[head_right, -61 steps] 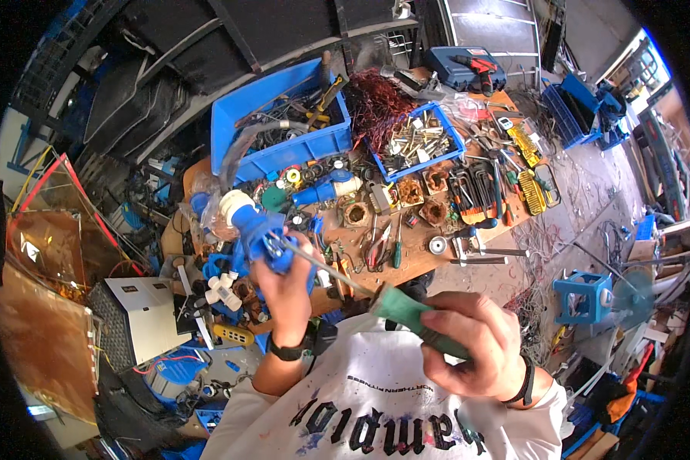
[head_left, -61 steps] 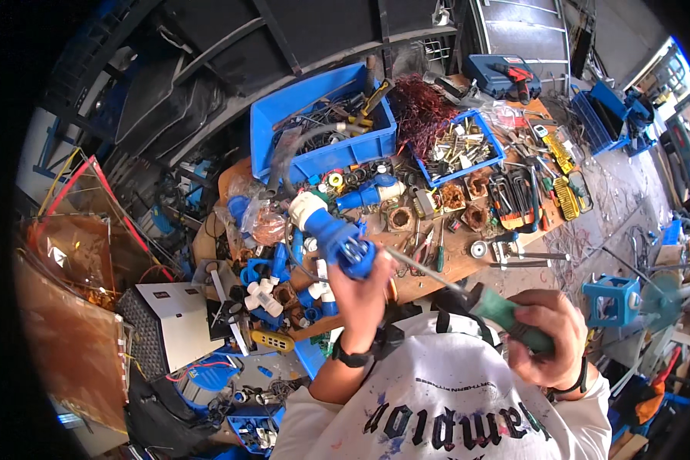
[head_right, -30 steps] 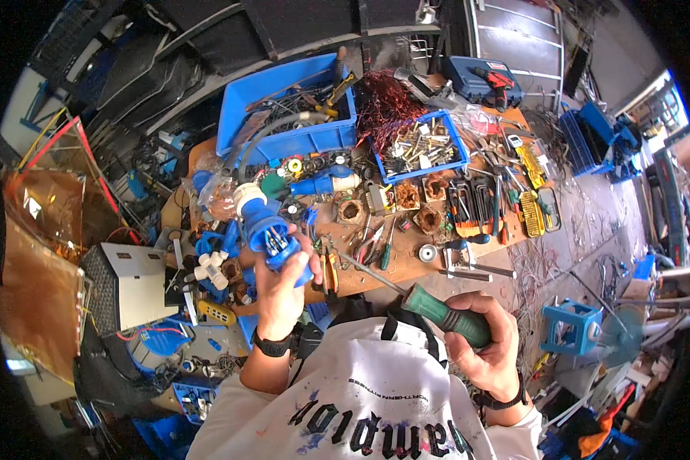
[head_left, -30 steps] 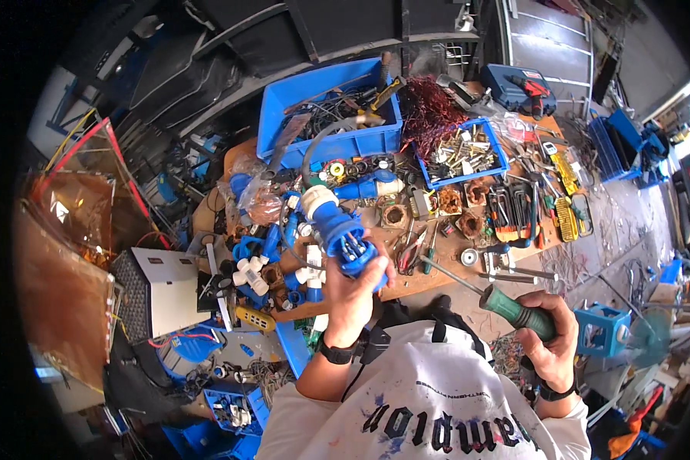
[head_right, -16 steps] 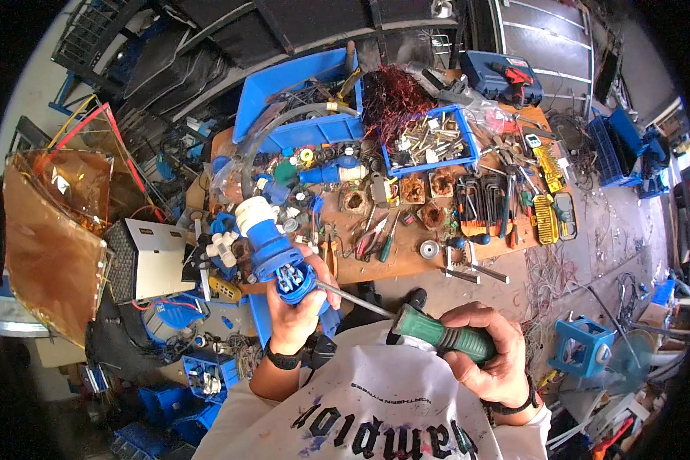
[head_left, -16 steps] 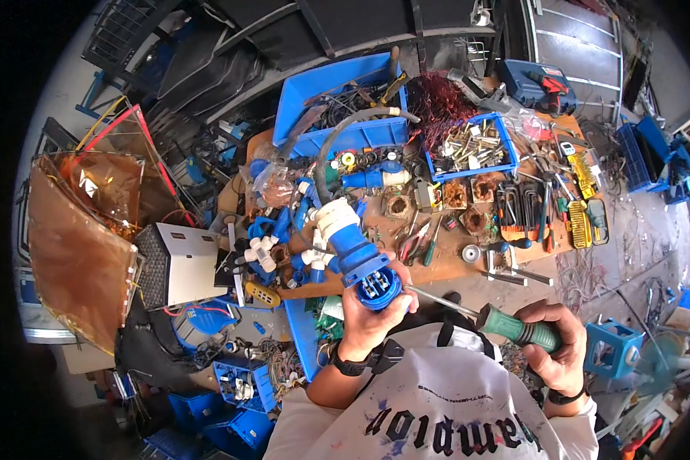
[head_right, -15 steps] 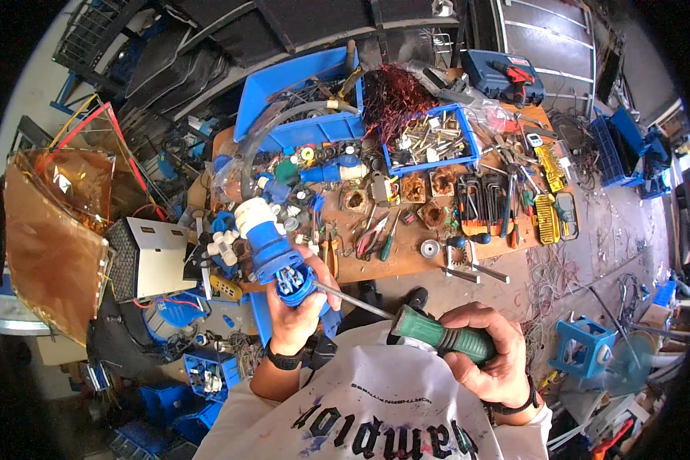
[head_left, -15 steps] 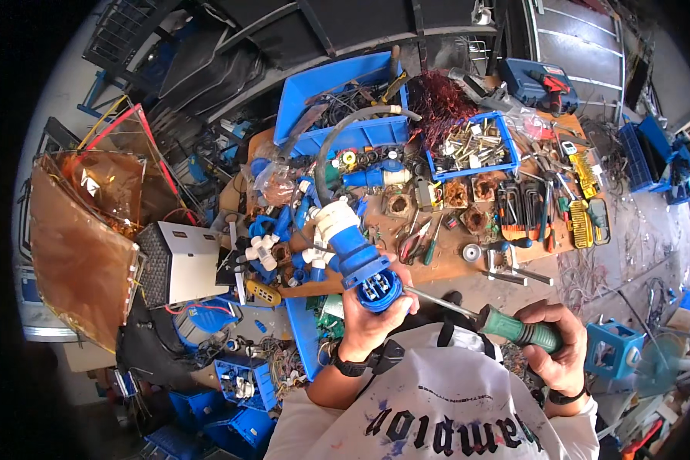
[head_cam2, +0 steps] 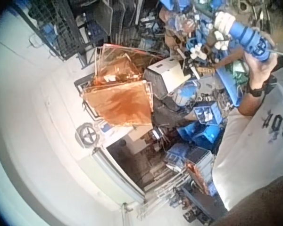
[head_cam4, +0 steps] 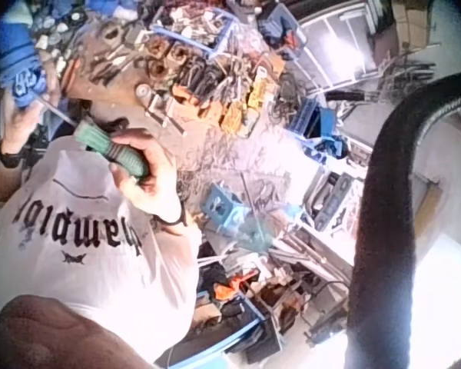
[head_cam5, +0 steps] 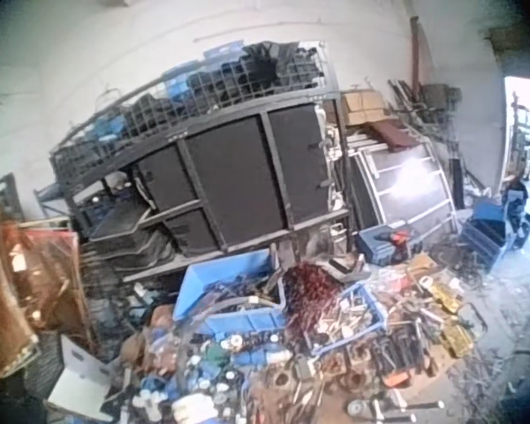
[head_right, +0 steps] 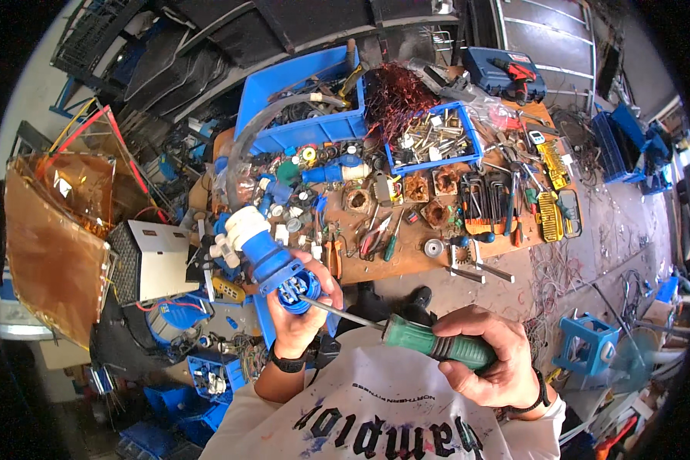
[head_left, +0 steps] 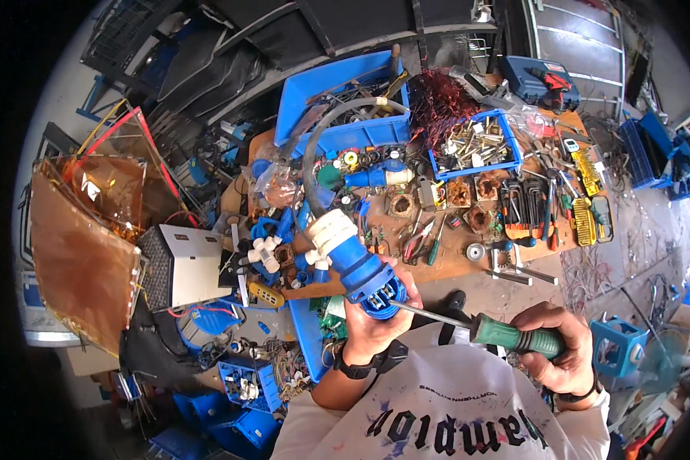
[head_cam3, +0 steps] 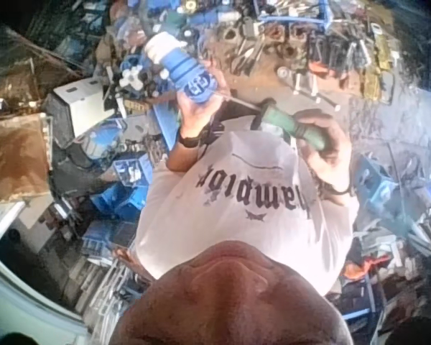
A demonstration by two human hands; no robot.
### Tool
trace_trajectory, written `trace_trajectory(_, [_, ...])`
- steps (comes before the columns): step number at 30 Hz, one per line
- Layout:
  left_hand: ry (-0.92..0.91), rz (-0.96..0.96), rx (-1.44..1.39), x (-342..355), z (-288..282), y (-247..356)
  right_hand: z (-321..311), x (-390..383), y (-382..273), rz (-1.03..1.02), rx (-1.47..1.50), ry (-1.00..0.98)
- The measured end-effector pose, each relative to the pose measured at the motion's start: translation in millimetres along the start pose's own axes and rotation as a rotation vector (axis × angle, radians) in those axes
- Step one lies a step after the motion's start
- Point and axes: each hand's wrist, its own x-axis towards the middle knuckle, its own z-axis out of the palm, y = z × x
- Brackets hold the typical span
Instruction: The person holds a blue industrial electrical connector with a cable and uses a green-handled screwdriver to tighten the internal screws. The person rotates the connector to access different screw points while working in a cluttered workshop environment.
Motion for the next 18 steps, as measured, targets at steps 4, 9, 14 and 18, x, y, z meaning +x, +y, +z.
trace_trajectory(4, [-0.049, 0.045, 0.02, 18, -24, 5, 21, 20, -20, -0.004, -0.123, -0.003])
trace_trajectory(9, [-0.069, 0.075, 0.117, 38, -60, 9, 55, 47, -51, 0.073, -0.266, -0.027])
trace_trajectory(14, [-0.109, 0.133, 0.127, 60, -86, 14, 93, 70, -70, 0.072, -0.377, -0.013])
trace_trajectory(18, [-0.085, 0.089, 0.119, 68, -101, 14, 121, 83, -71, 0.061, -0.445, 0.028])
